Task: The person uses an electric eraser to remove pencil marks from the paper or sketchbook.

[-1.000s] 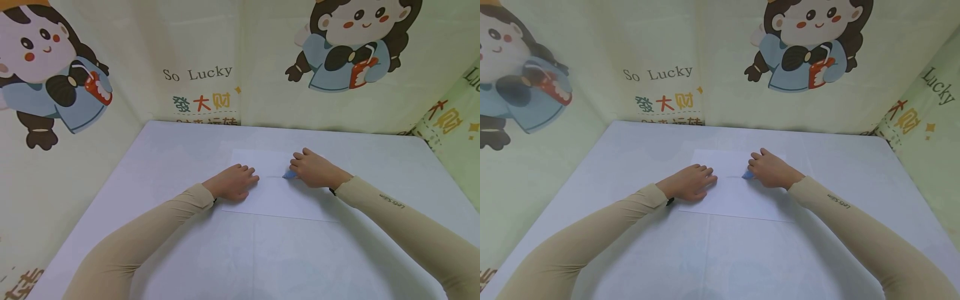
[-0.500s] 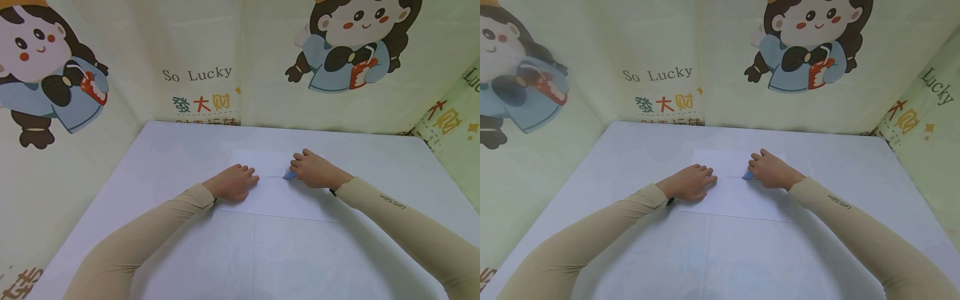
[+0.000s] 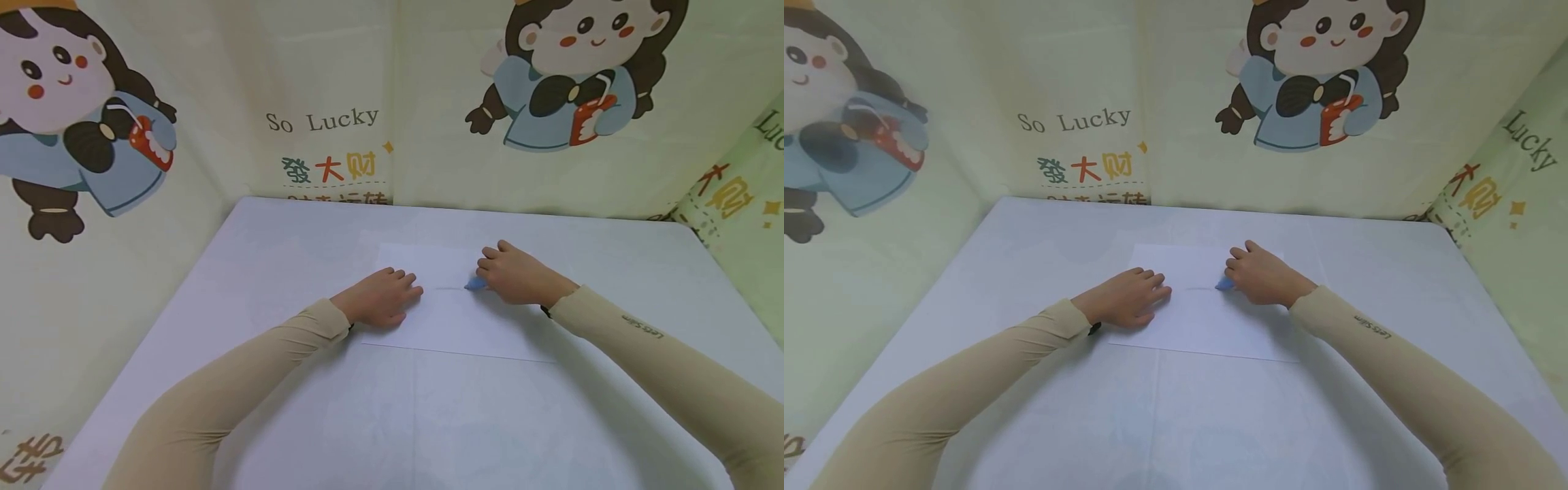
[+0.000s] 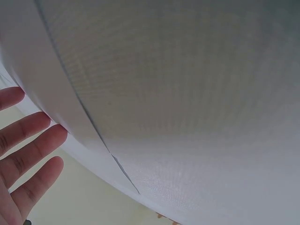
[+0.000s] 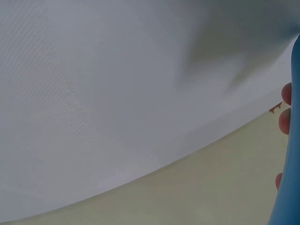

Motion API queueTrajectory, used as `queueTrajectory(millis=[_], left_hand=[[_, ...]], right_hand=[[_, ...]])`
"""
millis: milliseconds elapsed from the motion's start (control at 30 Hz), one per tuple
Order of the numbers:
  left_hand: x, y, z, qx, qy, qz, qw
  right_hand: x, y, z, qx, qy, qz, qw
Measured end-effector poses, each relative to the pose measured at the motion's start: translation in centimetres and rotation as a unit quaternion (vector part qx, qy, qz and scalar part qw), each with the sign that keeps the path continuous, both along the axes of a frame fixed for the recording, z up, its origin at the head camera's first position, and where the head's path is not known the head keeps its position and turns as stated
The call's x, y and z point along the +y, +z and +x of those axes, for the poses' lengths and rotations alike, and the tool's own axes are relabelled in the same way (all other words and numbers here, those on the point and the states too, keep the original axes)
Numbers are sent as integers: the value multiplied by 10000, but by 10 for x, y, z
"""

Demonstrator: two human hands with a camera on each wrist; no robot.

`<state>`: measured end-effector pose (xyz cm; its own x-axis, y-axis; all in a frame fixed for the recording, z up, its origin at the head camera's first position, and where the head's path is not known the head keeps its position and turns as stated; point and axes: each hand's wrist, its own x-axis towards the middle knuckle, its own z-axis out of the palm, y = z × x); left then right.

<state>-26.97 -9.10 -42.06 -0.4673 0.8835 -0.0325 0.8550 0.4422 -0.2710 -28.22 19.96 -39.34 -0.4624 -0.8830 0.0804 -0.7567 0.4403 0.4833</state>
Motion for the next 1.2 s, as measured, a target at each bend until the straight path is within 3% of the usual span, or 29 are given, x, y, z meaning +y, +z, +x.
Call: queueTrajectory(millis=[1200], left_hand=[[4,-3,5,95,5,73,9999]], right_hand=[[6,-6,-2,53,19,-2,10000]])
